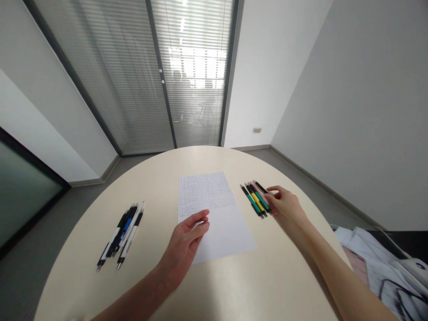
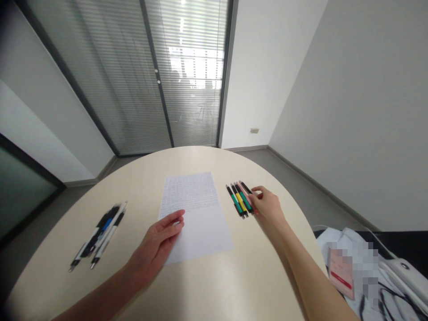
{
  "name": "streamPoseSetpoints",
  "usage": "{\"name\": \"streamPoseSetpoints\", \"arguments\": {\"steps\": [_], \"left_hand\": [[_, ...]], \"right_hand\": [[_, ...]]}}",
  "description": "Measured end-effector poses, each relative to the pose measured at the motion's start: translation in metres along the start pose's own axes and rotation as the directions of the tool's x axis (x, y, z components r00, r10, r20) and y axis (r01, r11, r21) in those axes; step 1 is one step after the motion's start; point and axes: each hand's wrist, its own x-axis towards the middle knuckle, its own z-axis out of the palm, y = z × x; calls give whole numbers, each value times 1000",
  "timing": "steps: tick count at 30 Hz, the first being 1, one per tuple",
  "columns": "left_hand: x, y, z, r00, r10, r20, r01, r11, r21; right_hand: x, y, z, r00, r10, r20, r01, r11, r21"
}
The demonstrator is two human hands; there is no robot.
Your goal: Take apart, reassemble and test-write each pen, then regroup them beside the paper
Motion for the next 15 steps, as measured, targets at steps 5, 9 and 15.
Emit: {"name": "streamPoseSetpoints", "arguments": {"steps": [5,9,15], "left_hand": [[1,-2,-1,1000,-9,8,9,1000,-20],[3,-2,-1,1000,-20,-10,20,999,-27],[3,-2,-3,1000,-5,-8,5,1000,15]], "right_hand": [[-1,1,0,1000,-6,7,6,1000,14],[0,2,0,1000,-5,-15,5,1000,7],[2,2,0,999,-10,-31,10,1000,-1]]}}
